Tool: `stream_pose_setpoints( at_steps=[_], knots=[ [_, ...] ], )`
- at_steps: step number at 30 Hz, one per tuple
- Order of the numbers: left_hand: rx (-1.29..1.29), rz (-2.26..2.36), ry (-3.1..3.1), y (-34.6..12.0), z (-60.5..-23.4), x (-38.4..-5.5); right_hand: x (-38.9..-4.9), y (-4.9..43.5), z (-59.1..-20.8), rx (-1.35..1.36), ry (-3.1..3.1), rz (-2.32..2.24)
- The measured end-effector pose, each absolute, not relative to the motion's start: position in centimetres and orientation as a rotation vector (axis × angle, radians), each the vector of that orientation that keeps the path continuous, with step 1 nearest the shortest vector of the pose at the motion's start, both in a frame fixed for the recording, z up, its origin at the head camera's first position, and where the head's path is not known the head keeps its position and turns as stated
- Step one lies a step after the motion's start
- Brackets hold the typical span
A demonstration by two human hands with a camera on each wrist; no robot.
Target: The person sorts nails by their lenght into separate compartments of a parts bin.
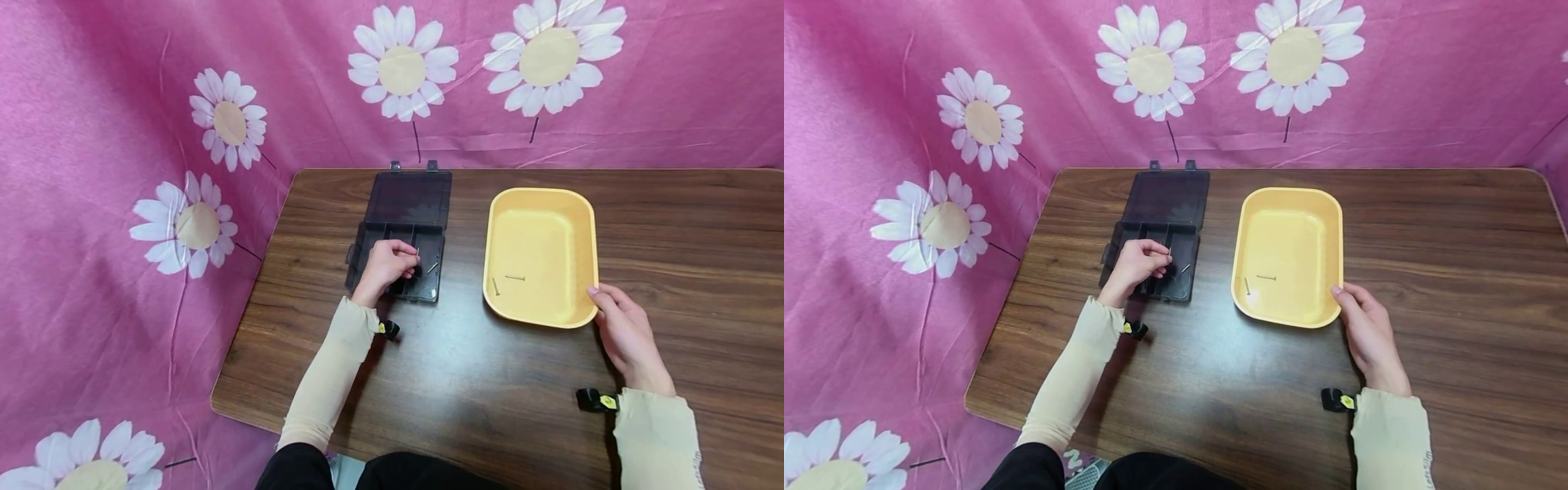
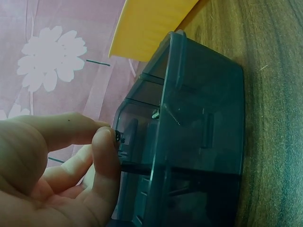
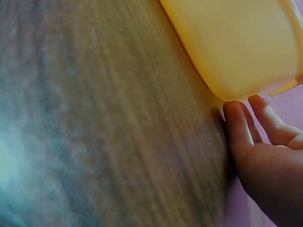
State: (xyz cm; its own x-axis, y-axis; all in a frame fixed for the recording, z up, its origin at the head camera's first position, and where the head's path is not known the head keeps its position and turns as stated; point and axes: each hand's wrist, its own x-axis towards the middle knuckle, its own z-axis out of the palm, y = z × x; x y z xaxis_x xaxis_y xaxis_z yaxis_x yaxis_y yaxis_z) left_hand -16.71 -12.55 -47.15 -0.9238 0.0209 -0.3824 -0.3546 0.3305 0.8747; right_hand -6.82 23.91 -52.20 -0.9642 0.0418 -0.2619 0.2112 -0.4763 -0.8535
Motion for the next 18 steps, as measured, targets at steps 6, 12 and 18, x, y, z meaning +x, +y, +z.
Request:
stream_pose_setpoints(
  at_steps=[6, 12, 18],
  knots=[
    [-0.266, 1.625, 2.309, -12.49, -47.08, -16.67, -6.89, 23.94, -52.17, 0.394, 1.572, -2.566],
    [-0.232, 1.66, 2.36, -12.42, -47.28, -16.73, -6.94, 23.99, -52.2, 0.384, 1.56, -2.574],
    [-0.23, 1.654, 2.358, -12.28, -47.21, -16.75, -7.04, 24.07, -52.22, 0.372, 1.55, -2.58]
  ],
)
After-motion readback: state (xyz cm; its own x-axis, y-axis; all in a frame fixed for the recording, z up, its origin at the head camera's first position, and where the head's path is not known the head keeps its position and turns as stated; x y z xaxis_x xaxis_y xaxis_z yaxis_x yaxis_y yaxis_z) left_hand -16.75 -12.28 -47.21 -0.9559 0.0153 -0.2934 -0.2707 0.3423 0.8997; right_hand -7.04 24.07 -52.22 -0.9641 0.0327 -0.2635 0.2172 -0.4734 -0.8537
